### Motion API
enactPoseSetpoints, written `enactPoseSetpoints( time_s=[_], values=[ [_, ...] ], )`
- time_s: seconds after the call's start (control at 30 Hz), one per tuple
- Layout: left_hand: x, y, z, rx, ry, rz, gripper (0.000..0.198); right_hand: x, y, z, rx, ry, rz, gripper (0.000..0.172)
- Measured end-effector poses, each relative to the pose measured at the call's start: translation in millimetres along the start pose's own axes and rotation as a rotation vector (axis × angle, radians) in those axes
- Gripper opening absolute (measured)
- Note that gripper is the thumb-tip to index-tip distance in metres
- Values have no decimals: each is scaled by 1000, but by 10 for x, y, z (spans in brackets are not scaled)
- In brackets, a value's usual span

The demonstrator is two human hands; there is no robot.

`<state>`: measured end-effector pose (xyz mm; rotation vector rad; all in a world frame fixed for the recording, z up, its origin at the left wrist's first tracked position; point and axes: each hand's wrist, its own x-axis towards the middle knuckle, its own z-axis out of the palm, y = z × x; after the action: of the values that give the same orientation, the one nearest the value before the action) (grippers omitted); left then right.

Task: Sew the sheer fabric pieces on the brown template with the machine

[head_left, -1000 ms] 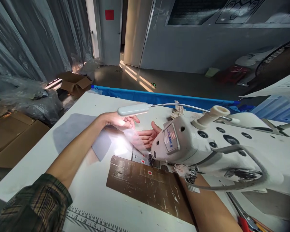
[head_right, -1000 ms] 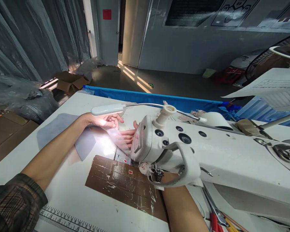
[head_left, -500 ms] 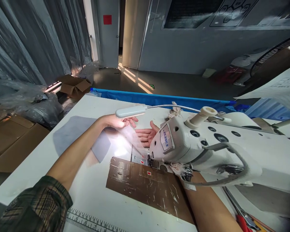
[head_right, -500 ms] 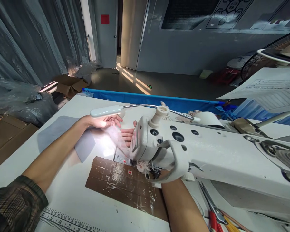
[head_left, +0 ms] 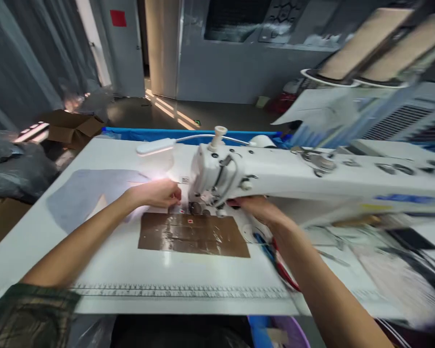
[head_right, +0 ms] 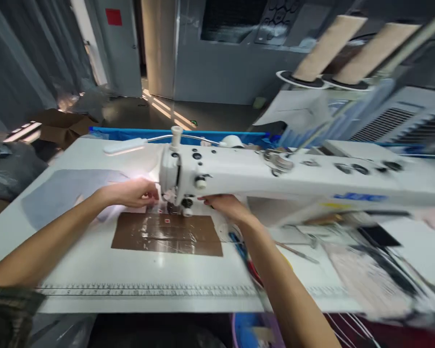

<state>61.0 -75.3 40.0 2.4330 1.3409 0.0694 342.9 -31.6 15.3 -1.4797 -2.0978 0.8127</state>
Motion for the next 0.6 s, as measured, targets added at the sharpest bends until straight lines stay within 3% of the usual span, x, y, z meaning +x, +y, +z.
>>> enactPoseSetpoints(
  time_s=[0.07,0.17,0.33,0.47,0.6],
  values=[
    [-21,59,196,9,31,79,23,-269,95,-201,9,-65,55,24],
    [-17,33,425,17,178,49,26,-622,182,-426,-101,-66,76,32],
    [-56,5,551,79,287,-25,30,-926,276,-614,-345,-68,73,34],
    [-264,95,582,106,276,-46,29,-1008,392,-754,-351,-17,116,35],
    [-500,193,631,-111,178,-108,24,-1083,457,-759,-467,-12,141,32]
  ],
)
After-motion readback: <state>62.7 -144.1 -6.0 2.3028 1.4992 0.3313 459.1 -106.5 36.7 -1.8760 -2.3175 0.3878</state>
